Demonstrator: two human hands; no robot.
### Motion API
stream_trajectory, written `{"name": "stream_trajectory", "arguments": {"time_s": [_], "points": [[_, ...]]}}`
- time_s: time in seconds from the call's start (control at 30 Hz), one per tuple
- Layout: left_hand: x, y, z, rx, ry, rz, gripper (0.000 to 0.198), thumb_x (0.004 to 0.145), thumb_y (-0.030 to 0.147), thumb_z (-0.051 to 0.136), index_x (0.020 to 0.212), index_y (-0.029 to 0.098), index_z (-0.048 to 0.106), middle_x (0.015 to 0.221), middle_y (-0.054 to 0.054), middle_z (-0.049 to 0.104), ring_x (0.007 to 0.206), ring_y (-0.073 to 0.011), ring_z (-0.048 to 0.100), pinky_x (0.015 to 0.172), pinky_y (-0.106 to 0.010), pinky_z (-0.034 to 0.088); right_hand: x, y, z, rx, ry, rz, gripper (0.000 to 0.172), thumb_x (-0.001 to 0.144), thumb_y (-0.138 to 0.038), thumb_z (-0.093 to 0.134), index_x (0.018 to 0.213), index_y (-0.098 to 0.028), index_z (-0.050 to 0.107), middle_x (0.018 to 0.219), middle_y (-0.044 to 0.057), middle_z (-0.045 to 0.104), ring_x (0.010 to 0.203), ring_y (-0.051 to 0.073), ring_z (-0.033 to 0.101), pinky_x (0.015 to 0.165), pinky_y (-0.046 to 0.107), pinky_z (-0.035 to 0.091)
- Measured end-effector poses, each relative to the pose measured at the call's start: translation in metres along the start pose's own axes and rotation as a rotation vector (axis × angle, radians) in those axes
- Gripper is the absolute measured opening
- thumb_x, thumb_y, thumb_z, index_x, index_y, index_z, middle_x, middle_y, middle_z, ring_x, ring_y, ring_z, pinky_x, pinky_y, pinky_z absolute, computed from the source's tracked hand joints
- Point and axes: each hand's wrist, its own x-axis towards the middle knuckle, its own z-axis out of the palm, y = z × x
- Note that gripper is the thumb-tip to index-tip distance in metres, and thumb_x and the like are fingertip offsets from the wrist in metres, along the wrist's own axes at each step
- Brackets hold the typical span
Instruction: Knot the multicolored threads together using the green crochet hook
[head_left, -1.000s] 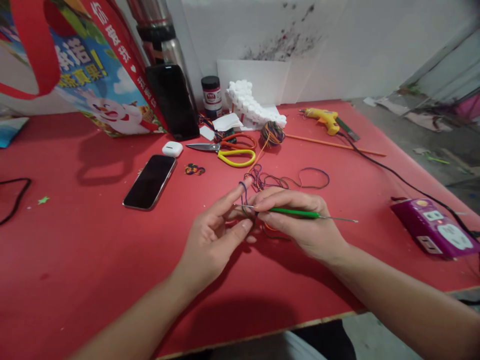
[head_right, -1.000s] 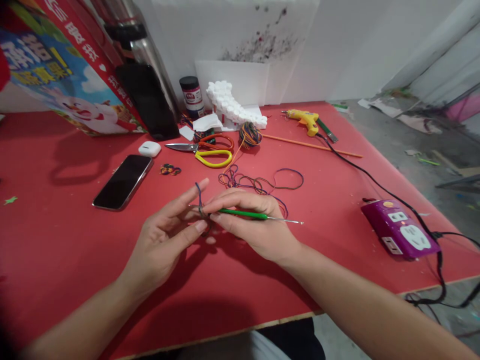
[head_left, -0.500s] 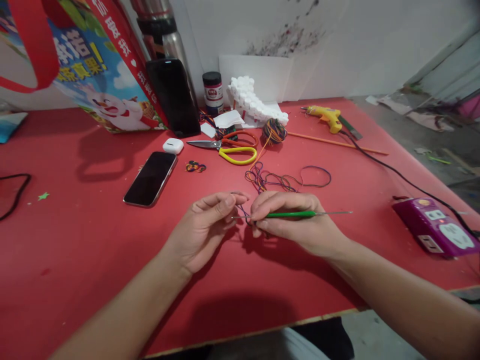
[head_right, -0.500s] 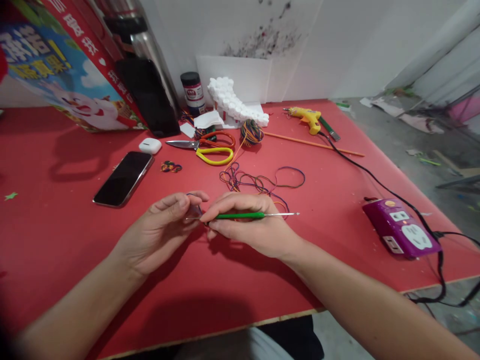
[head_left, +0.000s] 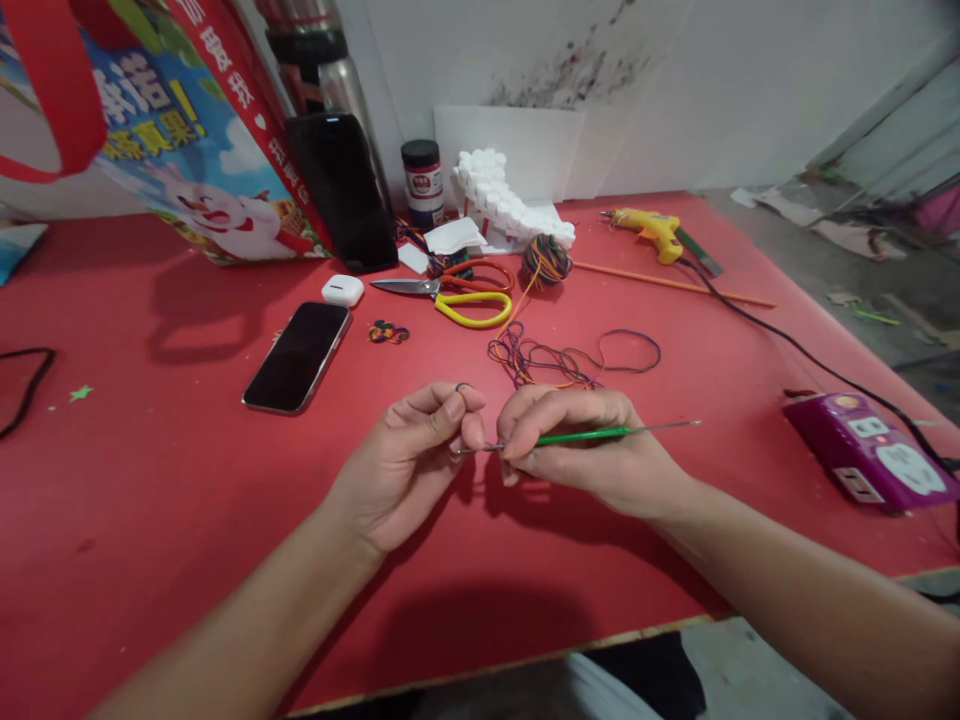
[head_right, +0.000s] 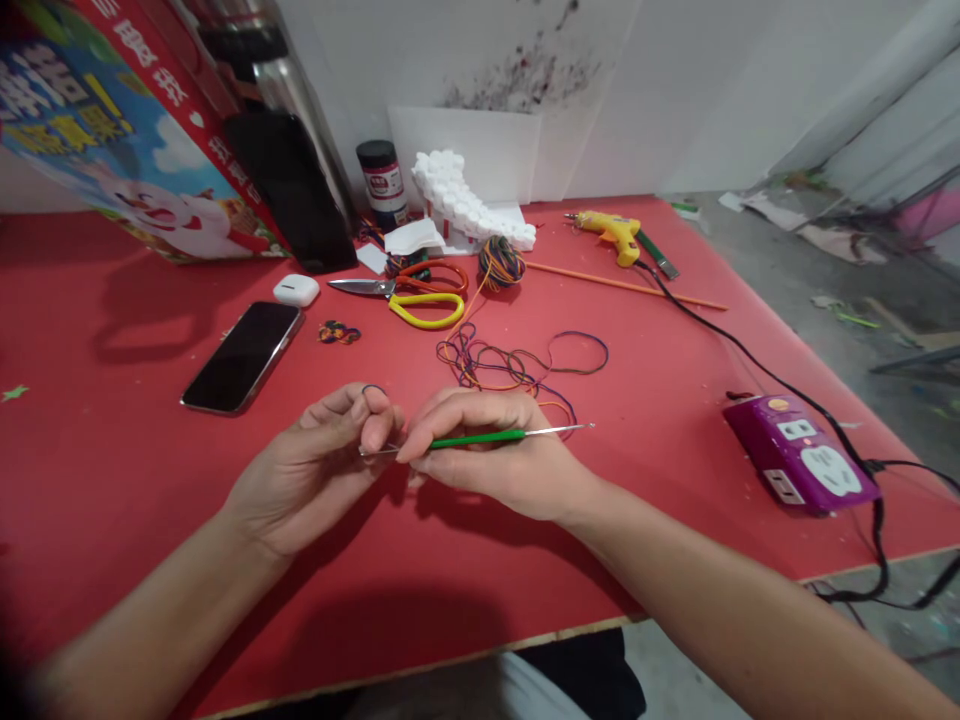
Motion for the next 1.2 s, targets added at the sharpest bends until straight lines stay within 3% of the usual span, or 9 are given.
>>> {"name": "stream_trajectory", "arguments": {"time_s": [0.43, 0.6, 0.73, 1.2], "points": [[-0.007, 0.001, 0.006, -0.037, 0.044, 0.0, 0.028, 0.058, 0.028, 0.103, 0.072, 0.015, 0.082, 0.054, 0.002, 0.059, 0.061, -0.0076, 0.053, 0.068, -0.017, 0.05, -0.001, 0.0, 0.002, -0.12, -0.045, -0.083, 0.021, 0.083, -0.001, 0.074, 0.086, -0.02, 0.082, 0.089, 0.003, 0.071, 0.077, 0.013, 0.07, 0.072, 0.025, 0.061], [-0.008, 0.002, 0.007, -0.039, -0.028, -0.045, 0.024, 0.065, 0.027, 0.101, 0.074, 0.014, 0.082, 0.052, 0.002, 0.06, 0.058, -0.0064, 0.053, 0.065, -0.015, 0.048, -0.005, 0.003, 0.008, -0.069, 0.066, 0.01, 0.017, 0.086, -0.008, 0.079, 0.096, -0.022, 0.077, 0.082, 0.002, 0.071, 0.07, 0.012, 0.066, 0.061, 0.023, 0.057], [-0.008, 0.001, 0.006, -0.035, -0.071, -0.068, 0.021, 0.072, 0.029, 0.097, 0.076, 0.015, 0.083, 0.055, 0.001, 0.063, 0.051, -0.0047, 0.049, 0.054, -0.014, 0.042, -0.006, 0.004, 0.01, -0.033, 0.068, 0.052, 0.013, 0.086, -0.016, 0.082, 0.089, -0.022, 0.071, 0.078, 0.001, 0.068, 0.068, 0.013, 0.065, 0.057, 0.023, 0.055], [-0.013, 0.003, 0.013, -0.022, 0.02, -0.031, 0.025, 0.063, 0.028, 0.101, 0.07, 0.014, 0.081, 0.049, 0.002, 0.056, 0.053, -0.0065, 0.046, 0.058, -0.016, 0.041, -0.006, 0.002, 0.011, -0.206, 0.038, -0.071, 0.014, 0.085, -0.014, 0.08, 0.084, -0.022, 0.068, 0.082, 0.002, 0.069, 0.077, 0.016, 0.065, 0.07, 0.029, 0.057]]}}
